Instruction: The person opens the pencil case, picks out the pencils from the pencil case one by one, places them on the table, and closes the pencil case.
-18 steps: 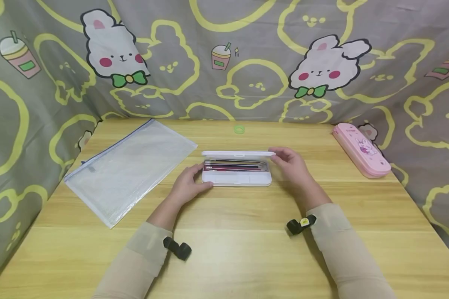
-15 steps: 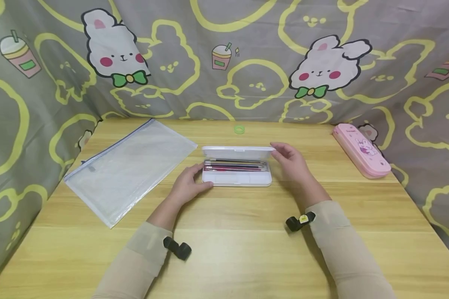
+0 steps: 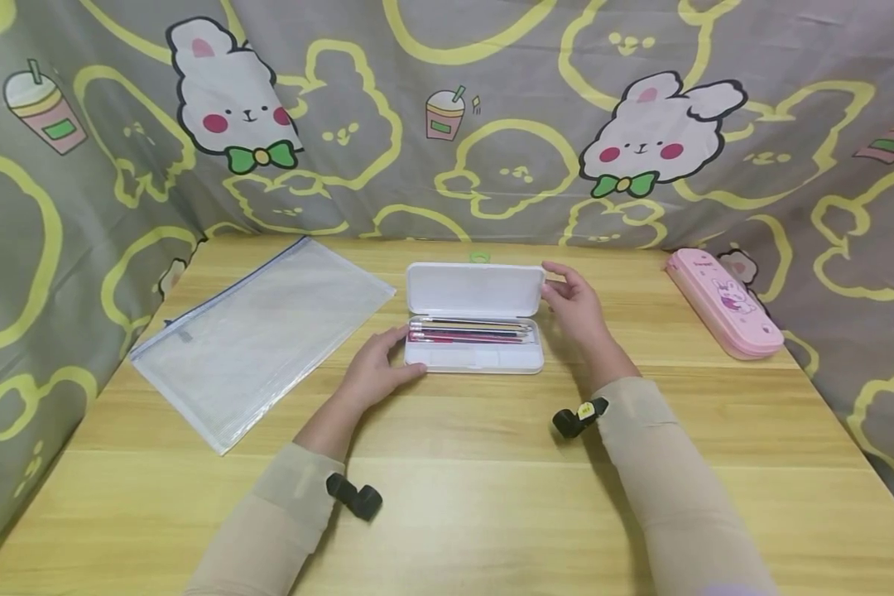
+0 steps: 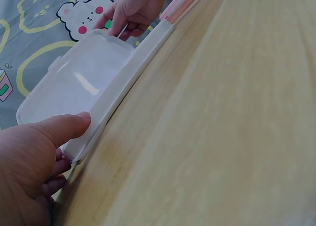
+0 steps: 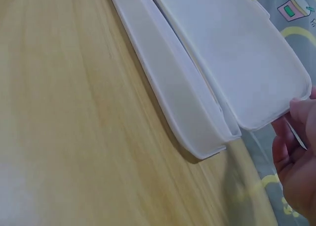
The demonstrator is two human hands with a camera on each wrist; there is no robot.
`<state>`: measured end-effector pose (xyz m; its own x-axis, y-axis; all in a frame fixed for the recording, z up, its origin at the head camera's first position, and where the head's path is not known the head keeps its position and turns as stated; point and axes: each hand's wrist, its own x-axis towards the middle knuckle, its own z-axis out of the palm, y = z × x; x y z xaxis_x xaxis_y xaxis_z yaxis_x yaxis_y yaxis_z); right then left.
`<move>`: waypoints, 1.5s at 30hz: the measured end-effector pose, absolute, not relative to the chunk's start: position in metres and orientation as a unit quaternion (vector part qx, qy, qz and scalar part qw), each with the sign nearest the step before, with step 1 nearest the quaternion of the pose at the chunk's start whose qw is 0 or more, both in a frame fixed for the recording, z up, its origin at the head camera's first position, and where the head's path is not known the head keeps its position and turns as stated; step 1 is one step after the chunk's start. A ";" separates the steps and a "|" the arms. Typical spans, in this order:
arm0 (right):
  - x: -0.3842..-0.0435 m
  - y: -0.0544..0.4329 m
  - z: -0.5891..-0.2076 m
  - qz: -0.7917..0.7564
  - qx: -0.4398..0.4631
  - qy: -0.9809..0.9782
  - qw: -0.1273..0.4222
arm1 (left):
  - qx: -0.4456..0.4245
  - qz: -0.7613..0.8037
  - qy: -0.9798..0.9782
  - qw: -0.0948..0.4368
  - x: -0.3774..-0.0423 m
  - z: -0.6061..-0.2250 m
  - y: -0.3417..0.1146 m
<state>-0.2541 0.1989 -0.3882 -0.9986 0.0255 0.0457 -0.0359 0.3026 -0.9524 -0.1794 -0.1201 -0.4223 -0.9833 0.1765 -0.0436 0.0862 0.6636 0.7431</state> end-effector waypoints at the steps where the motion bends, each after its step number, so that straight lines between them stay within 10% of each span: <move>1: -0.256 0.198 -0.389 0.592 -0.002 -0.806 0.025 | 0.073 0.402 0.911 0.055 -0.180 -0.423 -0.120; 45: -0.286 0.196 -0.404 0.549 -0.046 -0.832 -0.059 | 0.072 0.420 0.903 0.050 -0.190 -0.417 -0.119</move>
